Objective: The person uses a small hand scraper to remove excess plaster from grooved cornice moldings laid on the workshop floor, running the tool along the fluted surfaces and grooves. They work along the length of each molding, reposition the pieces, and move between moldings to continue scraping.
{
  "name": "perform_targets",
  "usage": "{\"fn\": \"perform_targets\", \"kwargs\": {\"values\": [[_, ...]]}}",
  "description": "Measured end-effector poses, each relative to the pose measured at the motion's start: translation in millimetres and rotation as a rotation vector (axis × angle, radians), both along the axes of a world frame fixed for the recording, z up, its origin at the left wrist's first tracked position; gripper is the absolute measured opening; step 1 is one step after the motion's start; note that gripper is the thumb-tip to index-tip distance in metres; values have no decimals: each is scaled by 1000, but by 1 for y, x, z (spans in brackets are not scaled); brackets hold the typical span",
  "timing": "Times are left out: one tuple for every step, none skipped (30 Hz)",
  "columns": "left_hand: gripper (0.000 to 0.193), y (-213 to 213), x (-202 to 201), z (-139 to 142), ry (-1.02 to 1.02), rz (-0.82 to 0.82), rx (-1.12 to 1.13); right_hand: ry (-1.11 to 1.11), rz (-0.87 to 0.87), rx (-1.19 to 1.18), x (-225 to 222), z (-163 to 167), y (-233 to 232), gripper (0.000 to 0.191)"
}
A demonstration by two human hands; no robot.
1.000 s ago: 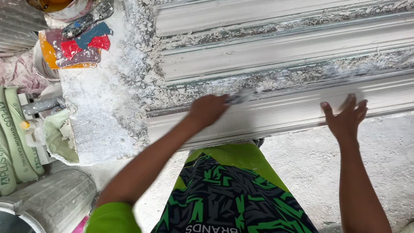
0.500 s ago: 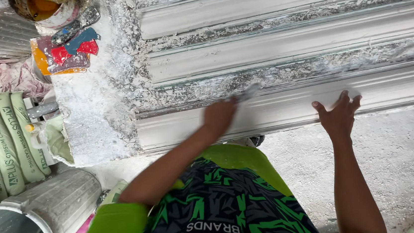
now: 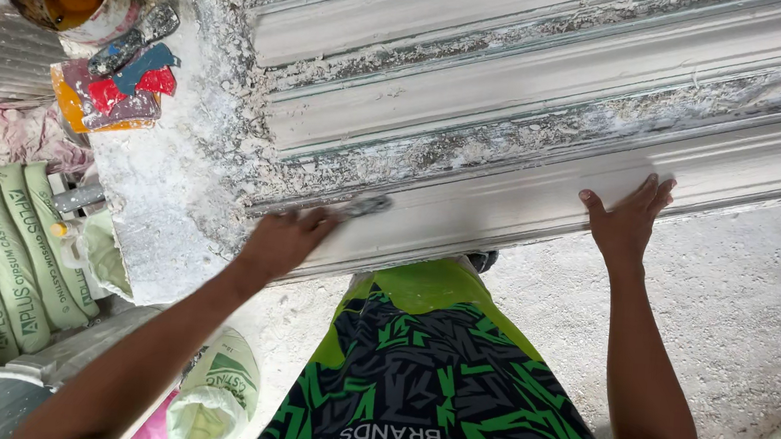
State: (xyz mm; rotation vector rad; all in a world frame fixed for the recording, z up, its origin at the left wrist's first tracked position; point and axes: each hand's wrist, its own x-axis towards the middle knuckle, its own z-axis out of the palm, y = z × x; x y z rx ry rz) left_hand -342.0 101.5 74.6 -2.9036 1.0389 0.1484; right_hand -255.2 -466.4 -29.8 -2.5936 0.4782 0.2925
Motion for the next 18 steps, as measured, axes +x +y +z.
{"fn": "perform_targets", "kwargs": {"values": [[62, 10, -3, 2, 27, -17, 65, 3, -4, -6, 0, -1, 0, 139], [59, 10, -1, 1, 37, -47, 68, 4, -12, -11, 0, -1, 0, 140], [55, -1, 6, -1, 52, -80, 67, 7, -13, -8, 1, 0, 1, 140], [52, -19, 13, -5, 69, -111, 66, 12, -12, -6, 2, 2, 2, 141], [52, -55, 31, -17, 564, -9, 332, 12, -12, -2, 3, 4, 2, 142], [36, -91, 43, -26, -70, -165, -170, 21, -19, -7, 3, 6, 3, 142], [24, -133, 64, -38, 83, -154, -56, 28, -29, -14, 4, 8, 4, 141], [21, -175, 79, -46, 31, -175, -213, 38, -39, -22, 5, 10, 5, 141], [25, -218, 97, -53, 356, -117, -39, 62, -35, -37, 6, 12, 5, 141], [31, -248, 102, -55, 149, -105, -205, 81, -35, -50, 7, 14, 5, 140], [39, -269, 108, -53, -55, -94, -374, 102, -38, -64, 8, 15, 5, 139], [39, -282, 112, -50, 39, -104, -277, 80, -33, -67, 7, 16, 4, 139], [38, -282, 110, -51, 132, -107, -178, 59, -21, -70, 7, 17, 3, 139], [38, -273, 105, -49, 229, -103, -74, 44, -2, -69, 6, 16, 2, 139], [41, -255, 99, -44, 167, -102, -92, 53, -13, -66, 5, 15, 1, 138], [44, -223, 92, -37, 103, -103, -106, 59, -27, -58, 4, 13, 0, 137], [37, -187, 80, -29, 234, -78, -90, 64, -41, -48, 3, 11, 0, 137], [44, -151, 71, -20, 131, -146, -30, 55, -44, -35, 2, 9, -1, 137]]}}
